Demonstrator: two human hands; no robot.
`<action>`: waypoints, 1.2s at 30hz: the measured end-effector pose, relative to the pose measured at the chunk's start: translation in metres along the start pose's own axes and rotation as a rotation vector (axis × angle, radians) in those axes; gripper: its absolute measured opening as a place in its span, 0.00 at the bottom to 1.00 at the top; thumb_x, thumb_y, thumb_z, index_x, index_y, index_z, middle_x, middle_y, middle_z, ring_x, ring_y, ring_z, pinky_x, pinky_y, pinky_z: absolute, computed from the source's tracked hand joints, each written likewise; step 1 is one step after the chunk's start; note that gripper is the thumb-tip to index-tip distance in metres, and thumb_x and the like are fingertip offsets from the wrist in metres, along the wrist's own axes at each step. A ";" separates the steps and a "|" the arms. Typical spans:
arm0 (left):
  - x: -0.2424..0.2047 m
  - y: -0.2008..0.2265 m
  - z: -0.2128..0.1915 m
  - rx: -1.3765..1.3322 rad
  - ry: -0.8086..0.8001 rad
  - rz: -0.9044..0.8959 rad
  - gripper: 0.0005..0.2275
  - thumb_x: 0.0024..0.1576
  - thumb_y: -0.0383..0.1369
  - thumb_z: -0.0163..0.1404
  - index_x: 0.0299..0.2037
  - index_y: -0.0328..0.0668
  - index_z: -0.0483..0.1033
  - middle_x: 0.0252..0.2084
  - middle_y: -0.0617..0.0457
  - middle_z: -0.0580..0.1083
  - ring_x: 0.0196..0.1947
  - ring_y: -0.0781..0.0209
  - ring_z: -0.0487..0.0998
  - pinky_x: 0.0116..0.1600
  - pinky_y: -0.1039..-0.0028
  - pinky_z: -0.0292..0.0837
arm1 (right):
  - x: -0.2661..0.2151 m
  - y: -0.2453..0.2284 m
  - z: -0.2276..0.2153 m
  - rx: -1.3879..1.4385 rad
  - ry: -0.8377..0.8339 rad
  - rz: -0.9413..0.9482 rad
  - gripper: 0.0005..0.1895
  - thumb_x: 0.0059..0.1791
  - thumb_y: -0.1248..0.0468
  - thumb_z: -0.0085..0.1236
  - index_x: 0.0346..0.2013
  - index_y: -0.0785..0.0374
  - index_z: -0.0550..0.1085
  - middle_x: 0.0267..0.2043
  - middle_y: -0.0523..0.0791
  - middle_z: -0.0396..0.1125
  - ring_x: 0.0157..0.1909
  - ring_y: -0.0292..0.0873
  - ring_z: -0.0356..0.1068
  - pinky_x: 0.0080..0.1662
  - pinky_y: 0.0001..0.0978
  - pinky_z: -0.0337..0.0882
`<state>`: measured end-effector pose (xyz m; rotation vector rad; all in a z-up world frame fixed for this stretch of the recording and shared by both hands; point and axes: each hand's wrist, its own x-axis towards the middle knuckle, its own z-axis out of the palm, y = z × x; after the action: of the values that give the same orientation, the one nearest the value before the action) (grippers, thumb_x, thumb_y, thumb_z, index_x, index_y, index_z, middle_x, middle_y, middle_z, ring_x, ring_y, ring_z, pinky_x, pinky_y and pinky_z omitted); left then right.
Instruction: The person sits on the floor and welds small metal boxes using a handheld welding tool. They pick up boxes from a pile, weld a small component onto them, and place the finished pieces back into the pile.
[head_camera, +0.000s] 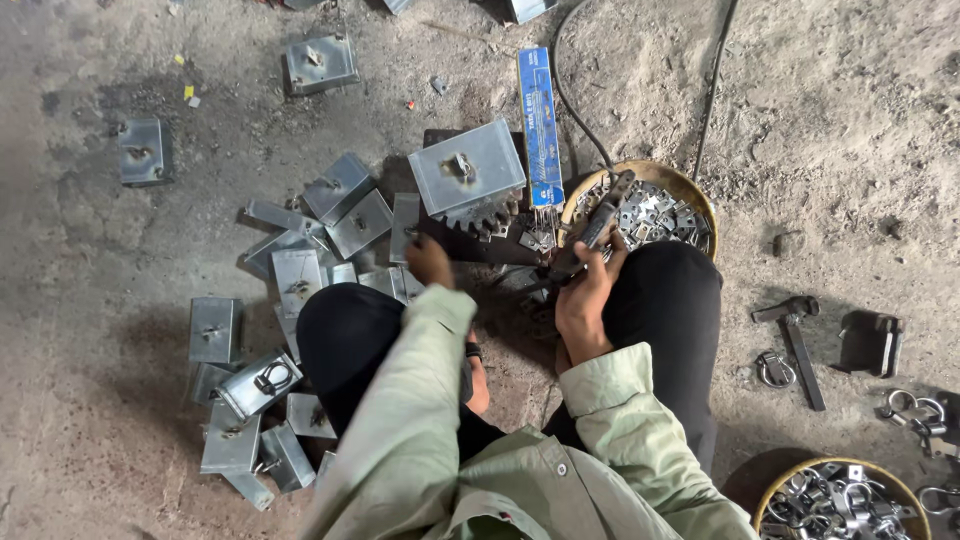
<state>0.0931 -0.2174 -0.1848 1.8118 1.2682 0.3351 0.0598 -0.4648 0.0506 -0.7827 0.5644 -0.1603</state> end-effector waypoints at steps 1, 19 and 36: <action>-0.028 -0.010 -0.004 0.065 -0.120 0.059 0.14 0.59 0.37 0.48 0.49 0.36 0.76 0.47 0.37 0.77 0.46 0.37 0.78 0.50 0.54 0.71 | 0.002 0.000 -0.001 0.015 0.009 -0.025 0.39 0.44 0.67 0.57 0.67 0.60 0.53 0.49 0.51 0.65 0.46 0.49 0.68 0.43 0.42 0.73; -0.120 0.024 0.044 0.601 -0.838 1.628 0.21 0.59 0.32 0.49 0.65 0.48 0.67 0.73 0.54 0.63 0.70 0.46 0.66 0.63 0.42 0.64 | -0.003 -0.016 -0.002 0.066 0.073 0.033 0.39 0.44 0.64 0.54 0.69 0.57 0.55 0.49 0.49 0.64 0.44 0.48 0.69 0.43 0.45 0.74; -0.083 -0.013 0.017 0.873 -0.777 1.501 0.27 0.58 0.29 0.44 0.71 0.40 0.59 0.76 0.56 0.56 0.67 0.52 0.67 0.60 0.61 0.71 | -0.013 -0.025 0.006 0.057 0.042 0.096 0.34 0.47 0.62 0.53 0.67 0.54 0.55 0.47 0.48 0.67 0.41 0.50 0.71 0.43 0.44 0.74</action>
<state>0.0590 -0.2957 -0.1838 2.8938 -0.8059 -0.2219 0.0536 -0.4739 0.0770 -0.6970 0.6329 -0.1042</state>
